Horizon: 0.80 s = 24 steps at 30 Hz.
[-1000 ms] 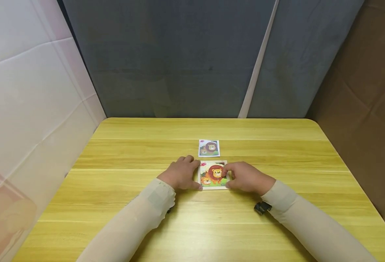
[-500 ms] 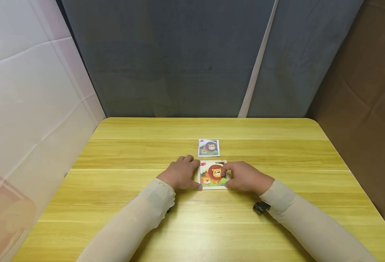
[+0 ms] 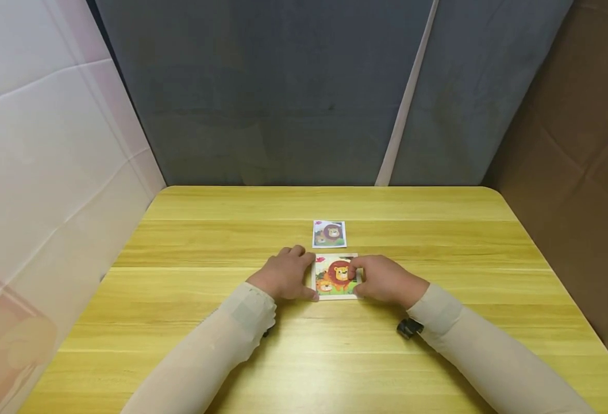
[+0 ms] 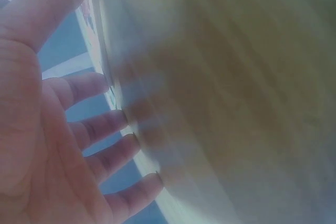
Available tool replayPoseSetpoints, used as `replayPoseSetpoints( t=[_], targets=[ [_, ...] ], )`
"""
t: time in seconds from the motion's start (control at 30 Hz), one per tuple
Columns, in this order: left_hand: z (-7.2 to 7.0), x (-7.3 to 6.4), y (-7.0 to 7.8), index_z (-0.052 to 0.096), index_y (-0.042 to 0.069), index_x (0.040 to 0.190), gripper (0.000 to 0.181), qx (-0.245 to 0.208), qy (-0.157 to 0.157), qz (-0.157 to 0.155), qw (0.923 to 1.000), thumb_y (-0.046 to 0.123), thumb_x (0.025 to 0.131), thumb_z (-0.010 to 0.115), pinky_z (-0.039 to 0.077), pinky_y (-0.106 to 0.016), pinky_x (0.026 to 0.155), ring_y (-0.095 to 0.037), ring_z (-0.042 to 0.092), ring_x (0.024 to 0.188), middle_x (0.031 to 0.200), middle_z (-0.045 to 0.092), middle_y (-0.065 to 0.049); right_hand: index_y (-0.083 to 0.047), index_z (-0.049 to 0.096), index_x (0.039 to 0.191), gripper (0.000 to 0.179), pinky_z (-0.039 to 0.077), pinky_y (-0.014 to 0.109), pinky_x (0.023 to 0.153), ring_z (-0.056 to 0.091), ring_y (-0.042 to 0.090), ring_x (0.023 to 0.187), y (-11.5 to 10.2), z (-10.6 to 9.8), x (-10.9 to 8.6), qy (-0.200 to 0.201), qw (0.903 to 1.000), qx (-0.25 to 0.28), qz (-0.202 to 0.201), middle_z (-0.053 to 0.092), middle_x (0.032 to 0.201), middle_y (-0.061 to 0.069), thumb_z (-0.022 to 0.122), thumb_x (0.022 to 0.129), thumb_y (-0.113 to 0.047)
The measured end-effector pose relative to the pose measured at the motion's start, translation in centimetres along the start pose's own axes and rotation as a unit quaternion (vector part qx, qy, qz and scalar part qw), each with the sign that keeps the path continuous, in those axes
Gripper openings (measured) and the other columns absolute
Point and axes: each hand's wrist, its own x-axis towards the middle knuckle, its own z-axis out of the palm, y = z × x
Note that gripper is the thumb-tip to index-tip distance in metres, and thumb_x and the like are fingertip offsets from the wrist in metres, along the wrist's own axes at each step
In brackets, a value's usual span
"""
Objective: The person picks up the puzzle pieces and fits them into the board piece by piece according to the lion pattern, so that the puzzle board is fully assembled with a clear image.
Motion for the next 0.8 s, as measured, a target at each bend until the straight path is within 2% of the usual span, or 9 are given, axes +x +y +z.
replayPoseSetpoints(
  t=[0.17,0.43,0.57,0.73,0.8],
  targets=[
    [-0.1,-0.1,0.0,0.047,0.012,0.158,0.097,-0.009,-0.005,-0.005,0.9999,0.061,0.082,0.085,0.047,-0.059,0.110,-0.040,0.046,0.142,0.157,0.047,-0.014,-0.017,0.068,0.100,0.021,0.035,0.029,0.058,0.040,0.013,0.056,-0.1,0.1,0.0,0.004,1.0000,-0.005,-0.005,0.057,0.071,-0.004,0.081,0.086,-0.008],
    [-0.2,-0.2,0.2,0.047,0.013,0.158,0.096,-0.027,-0.009,-0.009,0.9996,0.058,0.083,0.086,0.046,-0.060,0.111,-0.039,0.046,0.143,0.157,0.047,-0.013,-0.017,0.068,0.101,0.020,0.034,0.029,0.056,0.039,0.012,0.054,-0.2,0.2,-0.3,0.001,1.0000,-0.002,-0.004,0.046,0.063,-0.004,0.080,0.088,-0.009],
    [0.0,-0.1,0.0,0.046,0.013,0.158,0.096,-0.030,-0.011,-0.012,0.9994,0.057,0.083,0.086,0.045,-0.060,0.112,-0.040,0.046,0.143,0.158,0.047,-0.014,-0.016,0.069,0.102,0.019,0.036,0.029,0.057,0.040,0.012,0.055,-0.2,0.2,-0.4,0.002,0.9999,0.001,-0.015,0.053,0.069,-0.003,0.080,0.088,-0.009],
    [0.5,-0.4,-0.6,0.042,0.012,0.161,0.096,-0.069,-0.015,-0.016,0.9974,0.057,0.086,0.082,0.042,-0.059,0.116,-0.039,0.043,0.148,0.163,0.042,-0.015,-0.014,0.071,0.111,0.020,0.038,0.029,0.058,0.043,0.012,0.057,0.4,-0.1,-1.0,0.002,0.9988,0.039,-0.031,0.052,0.068,0.000,0.078,0.093,-0.016],
    [0.6,-0.7,-1.0,0.038,0.012,0.164,0.096,-0.084,-0.011,-0.015,0.9963,0.058,0.089,0.078,0.039,-0.057,0.120,-0.040,0.040,0.152,0.167,0.038,-0.016,-0.013,0.070,0.118,0.025,0.040,0.031,0.061,0.047,0.015,0.062,1.0,-0.6,-1.4,0.014,0.9983,0.048,-0.031,0.054,0.075,0.003,0.077,0.096,-0.023]
  ],
)
